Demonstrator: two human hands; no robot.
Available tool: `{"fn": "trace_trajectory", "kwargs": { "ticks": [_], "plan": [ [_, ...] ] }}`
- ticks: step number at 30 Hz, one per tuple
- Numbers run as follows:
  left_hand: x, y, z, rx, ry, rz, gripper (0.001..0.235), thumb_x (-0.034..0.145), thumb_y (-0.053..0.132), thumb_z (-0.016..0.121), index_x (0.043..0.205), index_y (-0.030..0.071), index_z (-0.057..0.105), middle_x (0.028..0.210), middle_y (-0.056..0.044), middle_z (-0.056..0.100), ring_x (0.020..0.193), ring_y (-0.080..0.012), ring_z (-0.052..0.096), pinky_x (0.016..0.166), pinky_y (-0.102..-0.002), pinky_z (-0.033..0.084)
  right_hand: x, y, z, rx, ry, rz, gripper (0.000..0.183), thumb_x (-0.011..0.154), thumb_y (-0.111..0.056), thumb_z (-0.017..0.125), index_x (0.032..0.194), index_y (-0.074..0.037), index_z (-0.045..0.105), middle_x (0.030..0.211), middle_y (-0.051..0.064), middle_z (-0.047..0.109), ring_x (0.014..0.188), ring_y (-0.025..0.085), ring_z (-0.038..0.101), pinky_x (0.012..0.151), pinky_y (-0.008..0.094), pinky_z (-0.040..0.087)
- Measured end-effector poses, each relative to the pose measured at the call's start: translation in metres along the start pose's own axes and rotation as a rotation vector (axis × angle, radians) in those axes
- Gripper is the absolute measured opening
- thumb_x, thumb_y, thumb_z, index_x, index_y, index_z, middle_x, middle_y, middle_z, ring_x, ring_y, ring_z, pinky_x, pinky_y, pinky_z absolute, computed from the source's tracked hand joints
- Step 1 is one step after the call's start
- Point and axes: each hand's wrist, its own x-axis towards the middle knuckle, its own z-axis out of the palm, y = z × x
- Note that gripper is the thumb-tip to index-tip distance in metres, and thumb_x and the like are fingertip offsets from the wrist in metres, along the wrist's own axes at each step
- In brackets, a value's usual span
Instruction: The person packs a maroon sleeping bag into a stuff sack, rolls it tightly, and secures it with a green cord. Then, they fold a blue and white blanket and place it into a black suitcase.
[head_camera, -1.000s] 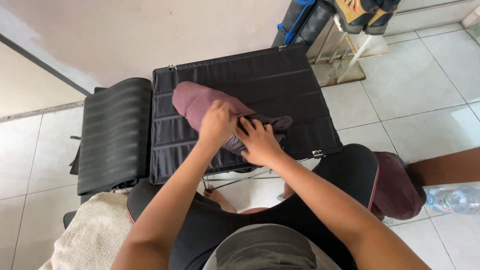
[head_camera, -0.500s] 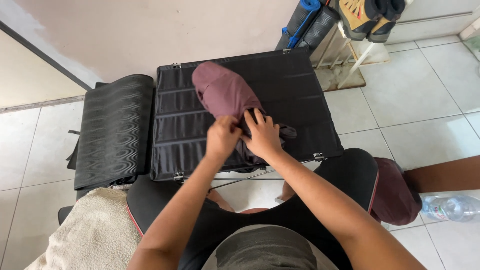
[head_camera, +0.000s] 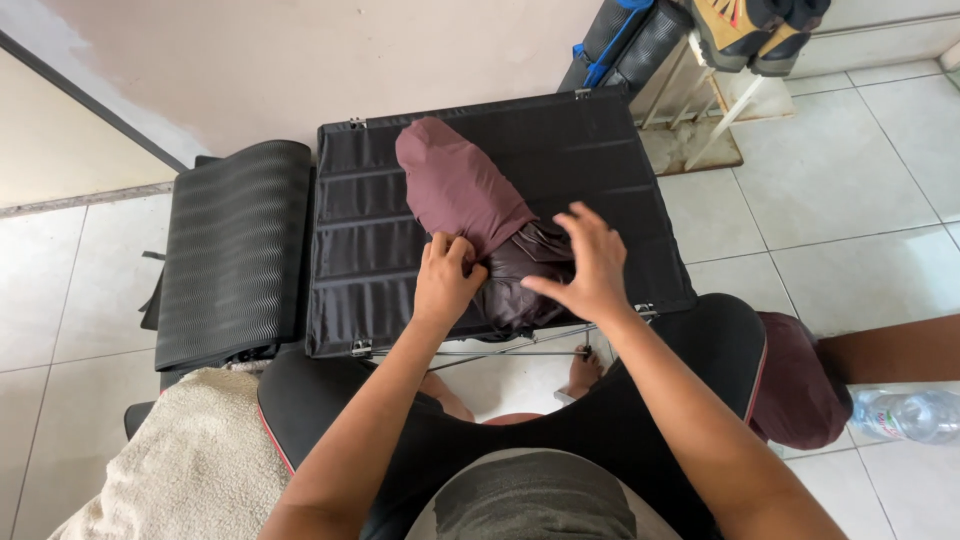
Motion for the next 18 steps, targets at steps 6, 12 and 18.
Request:
{"fn": "trace_trajectory", "kwargs": {
  "ticks": [6,12,18],
  "plan": [
    [-0.007,0.010,0.004,0.120,0.087,0.077,0.028,0.077,0.009,0.074,0.087,0.015,0.048,0.093,0.000,0.046,0.088,-0.0205,0.057,0.082,-0.035,0.049,-0.030,-0.007,0.024,0.147,-0.133,0.315,0.137,0.058,-0.056,0.097,0.165,-0.011,0.024,0.157,0.038,0.030,0.146,0.061,0.032,0.119,0.073,0.024],
    [0.006,0.019,-0.011,-0.019,0.103,-0.037,0.027,0.081,0.005,0.071,0.097,0.018,0.053,0.091,0.001,0.055,0.087,-0.0223,0.067,0.080,-0.035,0.057,-0.030,-0.013,0.048,-0.208,-0.018,0.168,0.086,0.075,-0.039,0.090,0.148,-0.013,0.051,0.135,0.022,0.047,0.123,0.049,0.058,0.090,0.060,0.053],
    [0.011,0.019,-0.023,-0.094,0.044,-0.202,0.022,0.093,0.011,0.068,0.109,0.018,0.055,0.092,-0.001,0.060,0.084,-0.0210,0.070,0.076,-0.036,0.061,-0.022,-0.017,0.064,-0.547,0.130,-0.164,0.067,0.071,-0.033,0.089,0.132,-0.024,0.065,0.142,0.015,0.052,0.123,0.039,0.052,0.077,0.052,0.047]
  ]
}}
